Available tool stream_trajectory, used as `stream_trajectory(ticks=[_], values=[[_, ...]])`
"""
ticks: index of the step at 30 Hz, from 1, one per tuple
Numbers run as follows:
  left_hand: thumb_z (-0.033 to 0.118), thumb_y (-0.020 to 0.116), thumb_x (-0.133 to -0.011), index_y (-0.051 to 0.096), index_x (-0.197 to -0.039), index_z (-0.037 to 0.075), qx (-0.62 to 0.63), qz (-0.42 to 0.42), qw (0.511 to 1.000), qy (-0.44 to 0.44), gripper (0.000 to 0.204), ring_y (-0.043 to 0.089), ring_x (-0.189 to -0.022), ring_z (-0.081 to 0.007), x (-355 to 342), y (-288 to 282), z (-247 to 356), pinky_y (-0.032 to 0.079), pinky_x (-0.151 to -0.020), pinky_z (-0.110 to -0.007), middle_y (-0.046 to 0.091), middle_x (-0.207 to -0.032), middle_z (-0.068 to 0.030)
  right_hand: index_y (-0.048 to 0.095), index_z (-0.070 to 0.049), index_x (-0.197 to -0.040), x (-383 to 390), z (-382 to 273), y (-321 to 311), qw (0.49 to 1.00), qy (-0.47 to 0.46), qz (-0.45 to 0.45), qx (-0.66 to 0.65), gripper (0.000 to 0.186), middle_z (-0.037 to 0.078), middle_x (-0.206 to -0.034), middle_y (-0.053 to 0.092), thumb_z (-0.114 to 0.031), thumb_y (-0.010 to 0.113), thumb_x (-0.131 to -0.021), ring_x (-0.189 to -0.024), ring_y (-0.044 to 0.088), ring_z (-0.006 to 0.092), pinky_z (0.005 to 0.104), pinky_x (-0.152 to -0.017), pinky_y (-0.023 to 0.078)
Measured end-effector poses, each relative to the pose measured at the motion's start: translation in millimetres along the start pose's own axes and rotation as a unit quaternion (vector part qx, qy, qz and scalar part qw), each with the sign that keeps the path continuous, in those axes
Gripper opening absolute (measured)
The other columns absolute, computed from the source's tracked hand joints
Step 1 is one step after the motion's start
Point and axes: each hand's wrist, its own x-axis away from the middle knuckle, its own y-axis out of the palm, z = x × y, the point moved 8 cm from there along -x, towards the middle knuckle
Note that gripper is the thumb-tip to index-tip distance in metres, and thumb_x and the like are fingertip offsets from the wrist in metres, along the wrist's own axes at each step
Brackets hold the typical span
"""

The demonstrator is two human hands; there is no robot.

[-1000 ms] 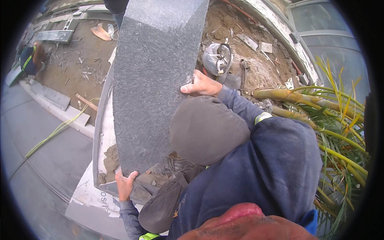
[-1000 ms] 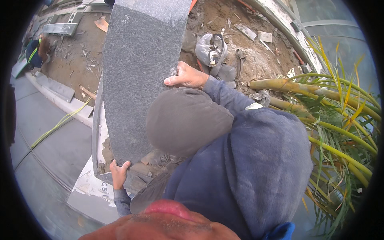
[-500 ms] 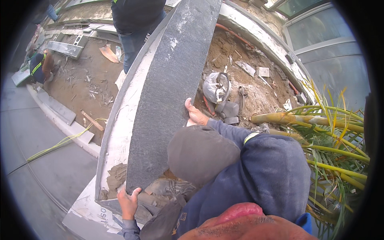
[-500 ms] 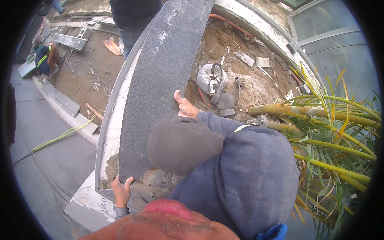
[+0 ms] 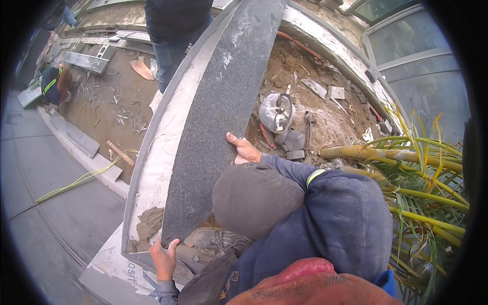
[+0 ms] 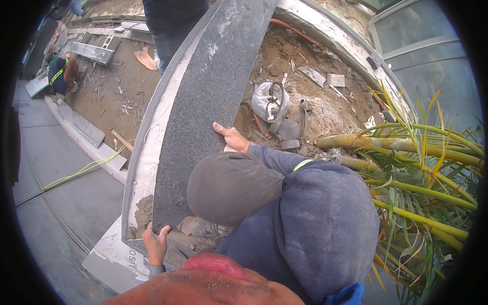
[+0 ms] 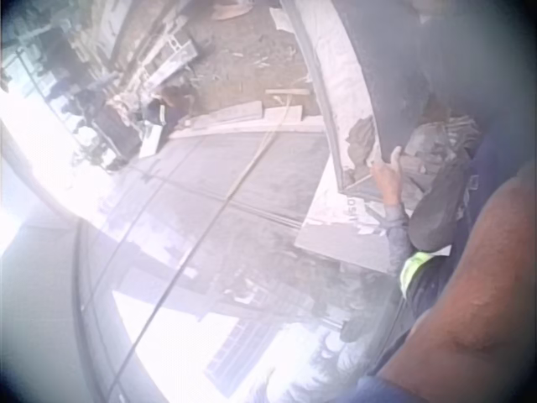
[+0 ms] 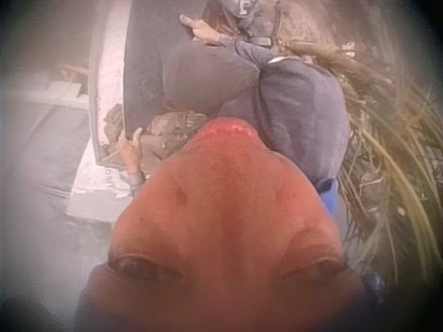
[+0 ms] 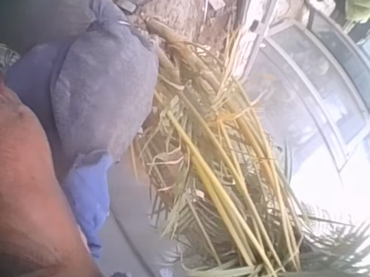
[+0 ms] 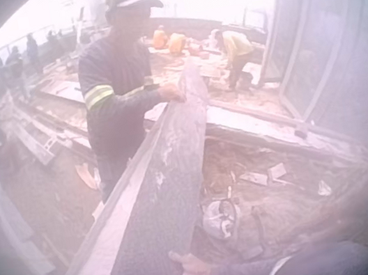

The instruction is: The person positions a large rectangular tile onto a curved concrete structure, applies adhesive with a trowel, and presses the tile into place. The worker adjusts the tile's alignment and spreads mortar along the edges to secure it.

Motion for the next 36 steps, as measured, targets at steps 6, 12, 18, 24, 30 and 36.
stream_trajectory(ticks=[6,12,18,24,30,36], values=[[0.015,0.085,-0.083,0.068,-0.1,-0.006,0.015,0.004,1.0,0.017,0.031,0.07,-0.076,-0.0379,-4,0,7,0.052,-0.072,-0.041,0.073,-0.084,-0.0227,0.003,0.016,-0.154,4,-5,3,1.0,0.006,0.016,0.001,0.128,0.033,-0.162,0.017,-0.046,0.089,-0.082,-0.153,0.015,0.0474,0.0771,-0.112,0.025],[0.014,0.085,-0.082,0.068,-0.099,-0.006,0.022,0.01,1.0,0.017,0.031,0.07,-0.074,-0.0382,-5,1,1,0.052,-0.071,-0.041,0.072,-0.083,-0.0229,0.02,0.008,-0.153,12,-9,18,1.0,0.001,-0.001,-0.014,0.109,0.025,-0.153,0.041,-0.043,0.088,-0.084,-0.144,0.038,0.0419,0.0731,-0.111,0.033],[0.013,0.084,-0.083,0.069,-0.1,-0.006,0.008,0.002,1.0,0.019,0.03,0.07,-0.075,-0.0387,-8,1,3,0.052,-0.072,-0.041,0.072,-0.083,-0.0231,0.012,0.001,-0.161,10,-5,9,0.999,0.007,0.048,-0.021,0.121,0.024,-0.162,0.03,-0.053,0.086,-0.082,-0.152,0.024,0.0405,0.0737,-0.114,0.026],[0.01,0.079,-0.087,0.068,-0.112,-0.005,-0.007,-0.032,0.999,0.009,0.031,0.068,-0.082,-0.0431,8,8,11,0.053,-0.076,-0.044,0.071,-0.091,-0.0243,0.025,-0.012,-0.163,3,-30,-12,0.948,-0.175,0.263,-0.033,0.108,0.013,-0.166,0.03,-0.079,0.062,-0.087,-0.152,0.025,0.0342,0.0639,-0.12,0.026],[0.029,0.06,-0.104,0.062,-0.122,-0.006,0.011,-0.027,0.999,-0.014,0.04,0.062,-0.106,-0.044,43,20,43,0.047,-0.09,-0.049,0.066,-0.108,-0.0255,0.06,-0.008,-0.13,0,-16,30,0.984,-0.093,0.061,-0.136,0.092,0.014,-0.122,0.062,-0.089,0.044,-0.088,-0.113,0.059,0.0339,0.0525,-0.097,0.049],[0.063,0.046,-0.106,0.064,-0.096,0.0,0.287,-0.178,0.843,-0.42,0.067,0.053,-0.075,-0.0143,84,56,-46,0.04,-0.064,-0.033,0.058,-0.082,-0.0063,0.058,-0.009,-0.105,-31,5,16,0.977,-0.051,-0.145,-0.146,0.055,0.001,-0.074,0.055,-0.063,0.049,-0.103,-0.066,0.051,0.0178,0.0372,-0.067,0.049]])
